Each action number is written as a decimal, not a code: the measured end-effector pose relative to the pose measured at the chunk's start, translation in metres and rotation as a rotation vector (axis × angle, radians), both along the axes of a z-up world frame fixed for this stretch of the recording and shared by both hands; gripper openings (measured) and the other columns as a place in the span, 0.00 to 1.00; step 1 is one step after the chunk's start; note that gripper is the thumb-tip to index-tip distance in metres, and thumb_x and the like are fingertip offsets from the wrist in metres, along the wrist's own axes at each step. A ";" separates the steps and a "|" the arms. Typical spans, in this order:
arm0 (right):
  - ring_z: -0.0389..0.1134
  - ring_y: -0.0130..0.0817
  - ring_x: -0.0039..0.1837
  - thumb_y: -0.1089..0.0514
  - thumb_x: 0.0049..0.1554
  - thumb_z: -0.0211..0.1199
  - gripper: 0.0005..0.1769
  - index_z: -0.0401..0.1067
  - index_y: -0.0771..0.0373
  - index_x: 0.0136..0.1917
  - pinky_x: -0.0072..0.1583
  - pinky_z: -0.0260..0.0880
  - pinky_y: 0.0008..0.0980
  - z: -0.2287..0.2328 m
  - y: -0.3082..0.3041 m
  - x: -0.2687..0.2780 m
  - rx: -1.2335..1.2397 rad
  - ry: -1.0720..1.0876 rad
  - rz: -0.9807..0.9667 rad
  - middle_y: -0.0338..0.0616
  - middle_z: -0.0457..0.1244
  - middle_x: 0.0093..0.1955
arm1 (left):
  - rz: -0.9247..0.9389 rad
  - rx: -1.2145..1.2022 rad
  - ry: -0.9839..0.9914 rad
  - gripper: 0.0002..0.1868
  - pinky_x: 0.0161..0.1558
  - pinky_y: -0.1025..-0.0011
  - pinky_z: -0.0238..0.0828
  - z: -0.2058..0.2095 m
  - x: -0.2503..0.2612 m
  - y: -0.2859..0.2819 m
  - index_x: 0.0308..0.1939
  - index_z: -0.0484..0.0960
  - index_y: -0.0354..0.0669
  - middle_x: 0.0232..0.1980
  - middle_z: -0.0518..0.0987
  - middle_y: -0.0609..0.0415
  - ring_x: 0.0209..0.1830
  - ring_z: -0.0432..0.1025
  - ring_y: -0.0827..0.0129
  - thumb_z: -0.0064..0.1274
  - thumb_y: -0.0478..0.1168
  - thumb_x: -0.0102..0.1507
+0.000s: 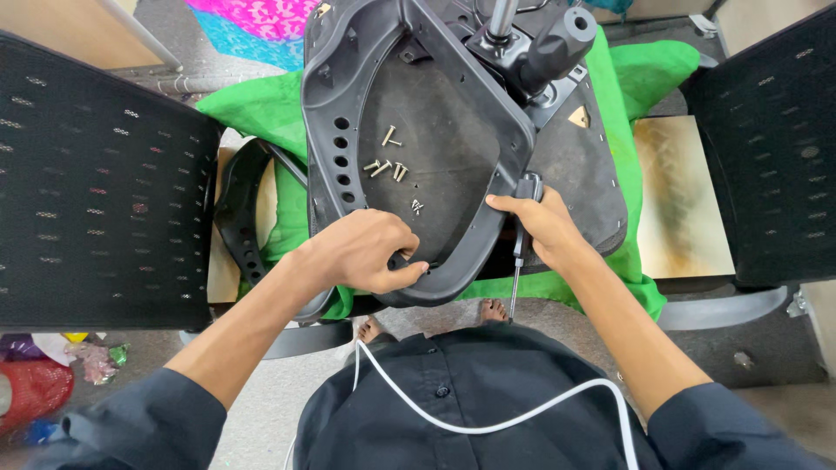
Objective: The person uses a screwdriver to attach a black plastic frame to an office chair base. They insert and tighten several screws into the frame, securing it to the chair structure.
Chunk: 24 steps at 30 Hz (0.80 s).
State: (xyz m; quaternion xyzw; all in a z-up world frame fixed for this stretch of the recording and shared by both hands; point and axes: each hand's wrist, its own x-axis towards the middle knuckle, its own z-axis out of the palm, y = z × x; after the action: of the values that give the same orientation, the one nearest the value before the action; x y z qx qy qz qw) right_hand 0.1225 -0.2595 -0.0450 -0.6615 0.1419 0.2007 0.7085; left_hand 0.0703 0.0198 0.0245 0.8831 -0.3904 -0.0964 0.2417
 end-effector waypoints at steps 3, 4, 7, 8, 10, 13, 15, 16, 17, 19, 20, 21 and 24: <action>0.71 0.30 0.51 0.58 0.54 0.70 0.18 0.75 0.71 0.54 0.53 0.72 0.30 0.006 0.003 -0.001 -0.110 -0.141 0.087 0.46 0.70 0.51 | -0.006 -0.002 0.006 0.22 0.31 0.54 0.68 0.003 0.003 0.000 0.22 0.80 0.36 0.24 0.76 0.44 0.28 0.73 0.46 0.55 0.52 0.58; 0.71 0.30 0.48 0.56 0.54 0.70 0.18 0.74 0.70 0.53 0.49 0.75 0.32 0.011 0.004 -0.001 -0.179 -0.123 0.098 0.46 0.69 0.49 | 0.000 -0.001 0.001 0.22 0.31 0.54 0.68 0.004 0.003 0.000 0.22 0.81 0.37 0.23 0.76 0.44 0.28 0.73 0.46 0.55 0.53 0.59; 0.72 0.34 0.39 0.50 0.55 0.69 0.20 0.74 0.70 0.49 0.40 0.78 0.34 0.029 0.005 0.002 -0.455 -0.097 0.179 0.49 0.69 0.41 | 0.010 -0.050 -0.041 0.20 0.33 0.54 0.68 0.002 0.000 0.001 0.24 0.82 0.38 0.24 0.76 0.45 0.27 0.73 0.47 0.55 0.52 0.59; 0.73 0.36 0.36 0.48 0.56 0.69 0.21 0.75 0.72 0.46 0.39 0.76 0.33 0.037 0.004 0.004 -0.595 -0.103 0.241 0.52 0.70 0.38 | 0.012 -0.076 -0.058 0.19 0.33 0.54 0.68 0.001 -0.002 0.001 0.24 0.82 0.39 0.24 0.76 0.45 0.27 0.73 0.48 0.55 0.52 0.59; 0.74 0.38 0.32 0.45 0.57 0.69 0.25 0.75 0.74 0.42 0.37 0.75 0.33 0.052 0.005 0.010 -0.810 -0.085 0.326 0.55 0.70 0.33 | 0.018 -0.066 -0.074 0.19 0.34 0.55 0.68 -0.002 -0.003 0.002 0.24 0.83 0.39 0.23 0.76 0.46 0.27 0.73 0.48 0.55 0.51 0.58; 0.73 0.37 0.30 0.45 0.56 0.70 0.24 0.77 0.72 0.41 0.36 0.75 0.33 0.072 0.008 0.020 -0.957 -0.026 0.398 0.51 0.69 0.29 | 0.026 -0.079 -0.144 0.17 0.34 0.56 0.69 -0.009 -0.007 0.002 0.23 0.82 0.39 0.22 0.75 0.47 0.27 0.72 0.50 0.55 0.49 0.57; 0.72 0.35 0.29 0.48 0.54 0.70 0.19 0.78 0.68 0.42 0.35 0.74 0.32 0.084 0.008 0.027 -0.959 -0.005 0.447 0.44 0.69 0.28 | 0.044 -0.101 -0.188 0.16 0.34 0.57 0.69 -0.014 -0.009 0.000 0.22 0.82 0.39 0.21 0.74 0.47 0.26 0.71 0.51 0.55 0.48 0.57; 0.71 0.34 0.29 0.47 0.54 0.70 0.20 0.80 0.69 0.42 0.34 0.71 0.31 0.088 0.009 0.030 -0.902 -0.031 0.495 0.46 0.69 0.29 | 0.054 -0.110 -0.198 0.15 0.33 0.57 0.68 -0.016 -0.010 0.000 0.22 0.82 0.39 0.21 0.74 0.48 0.25 0.71 0.51 0.55 0.47 0.57; 0.70 0.33 0.29 0.46 0.55 0.70 0.22 0.81 0.70 0.42 0.34 0.67 0.29 0.091 0.012 0.033 -0.844 -0.058 0.541 0.49 0.69 0.30 | 0.064 -0.119 -0.208 0.15 0.33 0.57 0.68 -0.018 -0.010 0.000 0.22 0.82 0.39 0.21 0.74 0.48 0.25 0.70 0.52 0.55 0.46 0.56; 0.67 0.30 0.30 0.47 0.53 0.70 0.19 0.82 0.67 0.45 0.32 0.63 0.26 0.090 0.026 0.037 -0.613 -0.075 0.584 0.47 0.70 0.34 | 0.073 -0.170 -0.243 0.13 0.32 0.58 0.68 -0.021 -0.010 0.000 0.22 0.82 0.39 0.21 0.74 0.49 0.25 0.70 0.53 0.56 0.45 0.56; 0.66 0.27 0.30 0.50 0.51 0.70 0.17 0.82 0.64 0.47 0.31 0.62 0.25 0.085 0.039 0.038 -0.438 -0.064 0.578 0.43 0.71 0.38 | 0.078 -0.193 -0.259 0.13 0.32 0.59 0.68 -0.023 -0.011 0.000 0.22 0.82 0.39 0.22 0.73 0.49 0.25 0.70 0.53 0.56 0.44 0.56; 0.64 0.25 0.30 0.52 0.49 0.70 0.17 0.81 0.60 0.50 0.30 0.61 0.24 0.081 0.051 0.040 -0.263 -0.053 0.570 0.40 0.72 0.42 | 0.087 -0.196 -0.272 0.12 0.32 0.59 0.68 -0.024 -0.012 0.000 0.22 0.81 0.40 0.22 0.74 0.49 0.25 0.70 0.54 0.56 0.43 0.56; 0.62 0.24 0.31 0.52 0.52 0.69 0.16 0.80 0.61 0.51 0.29 0.55 0.24 0.064 0.091 0.045 -0.241 0.094 0.686 0.40 0.71 0.44 | 0.112 -0.205 -0.299 0.11 0.32 0.59 0.68 -0.027 -0.014 -0.001 0.20 0.79 0.40 0.22 0.74 0.49 0.25 0.70 0.54 0.55 0.41 0.55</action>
State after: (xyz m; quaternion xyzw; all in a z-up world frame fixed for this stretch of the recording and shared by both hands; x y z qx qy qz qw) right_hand 0.1679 -0.1681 0.0194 -0.7392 -0.0332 0.4389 0.5097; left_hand 0.0567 0.0188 -0.0024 0.8786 -0.3800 0.0898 0.2748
